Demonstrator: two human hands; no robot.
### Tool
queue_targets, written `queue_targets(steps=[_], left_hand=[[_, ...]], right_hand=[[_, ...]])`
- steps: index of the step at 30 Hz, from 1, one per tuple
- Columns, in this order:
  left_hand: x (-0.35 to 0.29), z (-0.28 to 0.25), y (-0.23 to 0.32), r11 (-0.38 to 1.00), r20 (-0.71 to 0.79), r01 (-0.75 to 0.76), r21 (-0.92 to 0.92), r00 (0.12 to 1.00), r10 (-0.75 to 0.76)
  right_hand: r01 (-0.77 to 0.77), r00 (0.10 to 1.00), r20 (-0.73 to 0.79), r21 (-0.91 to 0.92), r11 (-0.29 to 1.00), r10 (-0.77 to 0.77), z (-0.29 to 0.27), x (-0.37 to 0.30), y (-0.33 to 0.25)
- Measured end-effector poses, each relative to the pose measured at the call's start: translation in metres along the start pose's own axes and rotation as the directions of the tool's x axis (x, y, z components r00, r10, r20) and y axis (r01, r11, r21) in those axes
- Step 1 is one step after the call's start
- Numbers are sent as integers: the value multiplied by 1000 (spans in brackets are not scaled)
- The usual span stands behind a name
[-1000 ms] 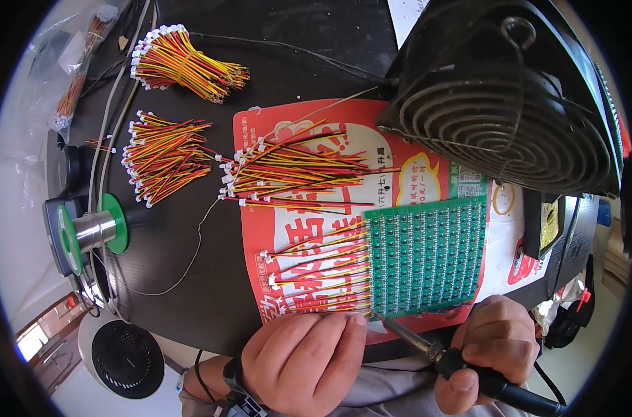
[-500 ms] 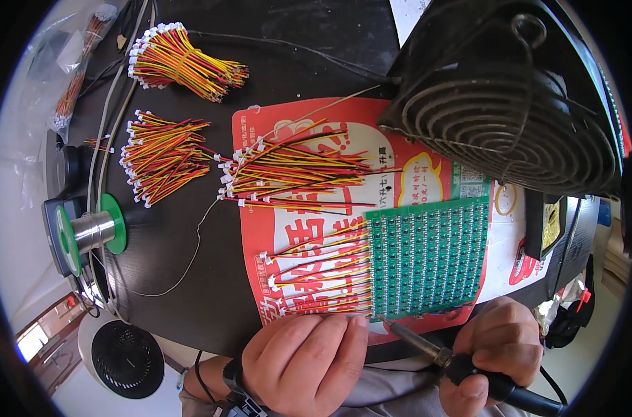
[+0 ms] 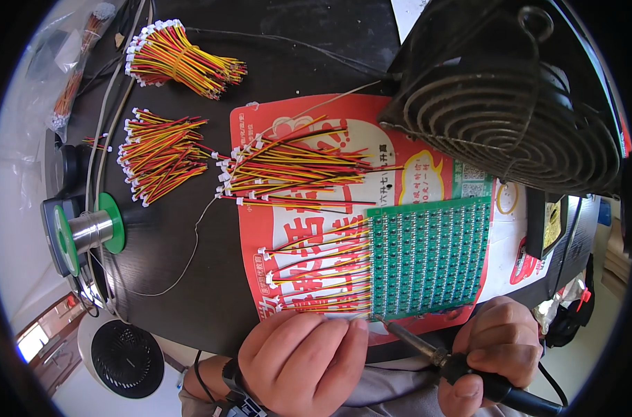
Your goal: Soldering wires onto a green printed circuit board (PCB) at a workstation.
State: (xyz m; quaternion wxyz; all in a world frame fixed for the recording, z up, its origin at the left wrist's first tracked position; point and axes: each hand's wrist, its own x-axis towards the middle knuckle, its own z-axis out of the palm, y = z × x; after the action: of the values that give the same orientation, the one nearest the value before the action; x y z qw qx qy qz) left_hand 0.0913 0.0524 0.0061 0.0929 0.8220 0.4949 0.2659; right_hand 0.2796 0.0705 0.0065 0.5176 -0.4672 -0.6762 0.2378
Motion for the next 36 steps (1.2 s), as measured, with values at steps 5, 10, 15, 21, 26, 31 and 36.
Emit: queue_targets(steps=[5,10,15,21,26,31,36], left_hand=[[0,-1,-3,1000,32,-10,-16,999,10],[-3,10,-10,997,-107,-70,-13,992,68],[-1,2,-2,1000,9,-18,9,1000,18],[-3,13,-12,990,-231,-139,12,963,138],[-1,10,-7,997,-196,-72,-16,978,67],[-3,10,-7,995,-206,-97,-4,974,94],[-3,12,-7,997,-210,-74,1,975,72]], right_hand=[[-6,1000,26,-12,1000,6,2,2,0],[-16,998,59,-8,1000,16,2,2,-1],[34,974,214,208,978,-80,-9,26,0],[35,975,206,209,977,-79,-7,26,-1],[21,972,224,202,979,-67,-8,26,-1],[18,972,228,201,979,-65,-8,25,-2],[17,982,178,222,975,-57,-9,23,-1]])
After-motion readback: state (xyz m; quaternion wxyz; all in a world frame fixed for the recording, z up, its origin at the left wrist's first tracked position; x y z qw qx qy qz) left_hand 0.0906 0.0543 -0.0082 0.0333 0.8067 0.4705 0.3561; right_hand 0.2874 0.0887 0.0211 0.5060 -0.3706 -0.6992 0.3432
